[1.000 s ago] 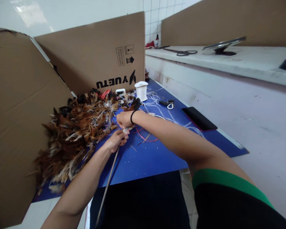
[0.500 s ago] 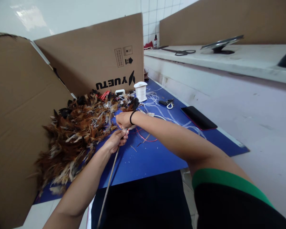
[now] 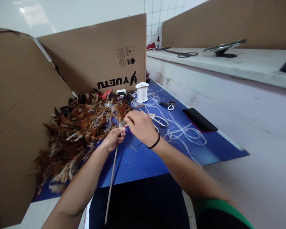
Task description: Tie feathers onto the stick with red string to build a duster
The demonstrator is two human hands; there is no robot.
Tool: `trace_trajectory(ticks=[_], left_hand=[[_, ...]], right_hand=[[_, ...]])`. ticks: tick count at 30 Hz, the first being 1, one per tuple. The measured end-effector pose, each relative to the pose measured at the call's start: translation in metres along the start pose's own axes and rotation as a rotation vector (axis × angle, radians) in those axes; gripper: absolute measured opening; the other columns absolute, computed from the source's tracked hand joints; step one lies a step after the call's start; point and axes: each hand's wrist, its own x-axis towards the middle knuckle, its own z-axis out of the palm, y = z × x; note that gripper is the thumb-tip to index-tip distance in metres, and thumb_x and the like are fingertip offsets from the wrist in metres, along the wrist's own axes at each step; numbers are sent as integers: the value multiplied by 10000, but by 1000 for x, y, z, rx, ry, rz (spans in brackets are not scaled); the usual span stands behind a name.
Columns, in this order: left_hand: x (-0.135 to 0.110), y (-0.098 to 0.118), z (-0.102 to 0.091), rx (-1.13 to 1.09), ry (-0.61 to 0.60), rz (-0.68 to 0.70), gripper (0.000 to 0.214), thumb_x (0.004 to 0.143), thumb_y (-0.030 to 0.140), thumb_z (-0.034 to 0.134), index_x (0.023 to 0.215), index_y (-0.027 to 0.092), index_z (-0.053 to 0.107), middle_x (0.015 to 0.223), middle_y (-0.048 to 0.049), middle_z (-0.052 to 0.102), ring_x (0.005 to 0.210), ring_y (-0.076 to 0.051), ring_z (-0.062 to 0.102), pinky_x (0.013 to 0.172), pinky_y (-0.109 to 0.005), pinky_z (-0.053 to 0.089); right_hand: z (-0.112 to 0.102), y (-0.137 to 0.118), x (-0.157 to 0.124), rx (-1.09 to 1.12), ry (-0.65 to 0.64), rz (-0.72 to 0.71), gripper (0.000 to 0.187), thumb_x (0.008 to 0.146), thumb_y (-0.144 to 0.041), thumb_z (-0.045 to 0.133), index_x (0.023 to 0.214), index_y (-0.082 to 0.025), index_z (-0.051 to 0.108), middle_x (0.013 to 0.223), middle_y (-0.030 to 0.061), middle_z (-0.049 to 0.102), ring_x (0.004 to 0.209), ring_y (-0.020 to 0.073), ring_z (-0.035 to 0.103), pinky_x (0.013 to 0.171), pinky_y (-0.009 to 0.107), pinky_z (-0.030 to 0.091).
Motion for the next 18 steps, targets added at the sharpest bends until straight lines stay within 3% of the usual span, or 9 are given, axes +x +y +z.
trace_trajectory(ticks=[3,7,12,18], left_hand=[[-1,1,0,14,9,3,270,792,354,584,716,153,421,555,69,370,358,3,245,365,-145,94],[-2,0,-1,48,-32,36,289,779,390,593,754,131,468,583,60,382,369,9,242,366,-143,92],[-3,-1,1,83,-49,45,316,763,417,605,761,132,469,591,61,379,375,10,245,367,-139,98],[-4,-2,2,108,-64,41,343,751,446,608,777,133,469,595,62,379,376,11,245,370,-138,98]], right_hand=[[22,18,-17,186,-238,304,215,822,-342,528,733,-173,628,647,24,639,583,135,571,587,260,428],[51,32,-18,605,-264,609,229,782,-357,569,694,-146,572,580,15,589,463,95,516,415,208,378],[64,34,-15,881,-152,678,243,654,-343,701,657,-139,568,482,-32,527,403,66,451,356,181,340],[71,38,-19,965,-88,682,316,547,-382,764,619,-138,575,470,-37,532,396,58,434,362,185,333]])
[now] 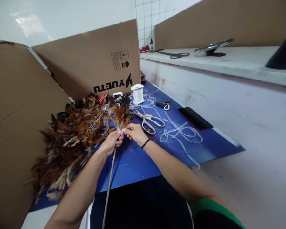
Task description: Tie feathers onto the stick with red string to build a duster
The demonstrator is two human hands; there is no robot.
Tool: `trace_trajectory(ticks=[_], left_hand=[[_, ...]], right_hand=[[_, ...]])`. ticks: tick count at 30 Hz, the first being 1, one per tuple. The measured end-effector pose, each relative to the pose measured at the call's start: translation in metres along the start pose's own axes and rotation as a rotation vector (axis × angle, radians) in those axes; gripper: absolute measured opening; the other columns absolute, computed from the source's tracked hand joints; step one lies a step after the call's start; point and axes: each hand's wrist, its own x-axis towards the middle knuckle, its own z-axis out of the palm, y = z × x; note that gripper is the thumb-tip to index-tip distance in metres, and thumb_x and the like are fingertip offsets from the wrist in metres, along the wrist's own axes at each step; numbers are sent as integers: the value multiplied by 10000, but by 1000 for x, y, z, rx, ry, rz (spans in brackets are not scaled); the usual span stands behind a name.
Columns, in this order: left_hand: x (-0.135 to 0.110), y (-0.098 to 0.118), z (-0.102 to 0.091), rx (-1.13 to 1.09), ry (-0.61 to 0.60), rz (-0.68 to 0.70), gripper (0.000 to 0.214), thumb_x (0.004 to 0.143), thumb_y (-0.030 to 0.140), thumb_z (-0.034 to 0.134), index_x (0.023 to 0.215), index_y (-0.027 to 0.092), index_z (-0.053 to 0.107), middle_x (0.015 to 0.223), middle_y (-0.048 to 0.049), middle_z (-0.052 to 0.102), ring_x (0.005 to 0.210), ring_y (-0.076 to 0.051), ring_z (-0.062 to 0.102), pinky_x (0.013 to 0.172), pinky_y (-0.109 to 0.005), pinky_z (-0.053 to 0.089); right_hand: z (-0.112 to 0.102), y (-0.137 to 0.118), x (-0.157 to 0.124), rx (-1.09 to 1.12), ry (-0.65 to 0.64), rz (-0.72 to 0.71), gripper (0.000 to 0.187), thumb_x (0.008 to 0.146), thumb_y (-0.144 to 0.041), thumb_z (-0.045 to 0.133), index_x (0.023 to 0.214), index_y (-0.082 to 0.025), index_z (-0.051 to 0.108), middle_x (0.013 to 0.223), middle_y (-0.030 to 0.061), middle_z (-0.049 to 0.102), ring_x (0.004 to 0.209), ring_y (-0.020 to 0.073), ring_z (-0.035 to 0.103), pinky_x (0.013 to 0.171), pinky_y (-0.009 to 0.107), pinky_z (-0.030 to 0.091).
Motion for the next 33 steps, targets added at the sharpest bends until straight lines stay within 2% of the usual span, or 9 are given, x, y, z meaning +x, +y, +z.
trace_trajectory(ticks=[6,13,22,27,30,33], left_hand=[[1,-3,-1,23,17,12,372,732,473,609,756,145,434,593,67,385,376,11,255,370,-136,109],[0,-5,2,73,67,18,356,767,473,569,809,146,435,594,73,378,369,10,249,373,-139,121],[-2,-4,7,144,87,-5,309,831,459,490,809,161,413,577,78,354,363,2,248,373,-141,140],[-3,-2,8,156,87,-18,270,852,429,463,840,163,419,577,78,353,361,-6,249,371,-147,150],[-5,-3,9,234,120,15,237,881,392,410,851,158,434,590,70,359,372,-14,264,376,-156,179],[-7,-6,10,349,169,108,249,887,392,394,799,163,437,597,54,388,403,-29,309,400,-166,237]], right_hand=[[4,9,0,-7,49,-71,314,570,-412,731,618,-146,571,495,-43,521,398,50,374,387,204,293],[7,20,0,-24,86,-149,316,592,-432,714,640,-157,566,558,-30,537,502,79,418,469,223,334],[5,17,-3,142,1,-21,345,558,-414,751,653,-154,544,531,-57,511,418,46,371,406,206,289],[3,15,-5,147,-10,-25,331,568,-399,752,660,-150,555,527,-57,514,398,37,364,393,204,275],[0,13,-6,157,-46,-32,310,592,-389,740,685,-148,568,529,-57,511,405,39,375,403,207,282],[-4,11,-6,180,-107,-14,305,596,-379,739,703,-148,573,527,-59,503,416,42,388,417,208,296]])
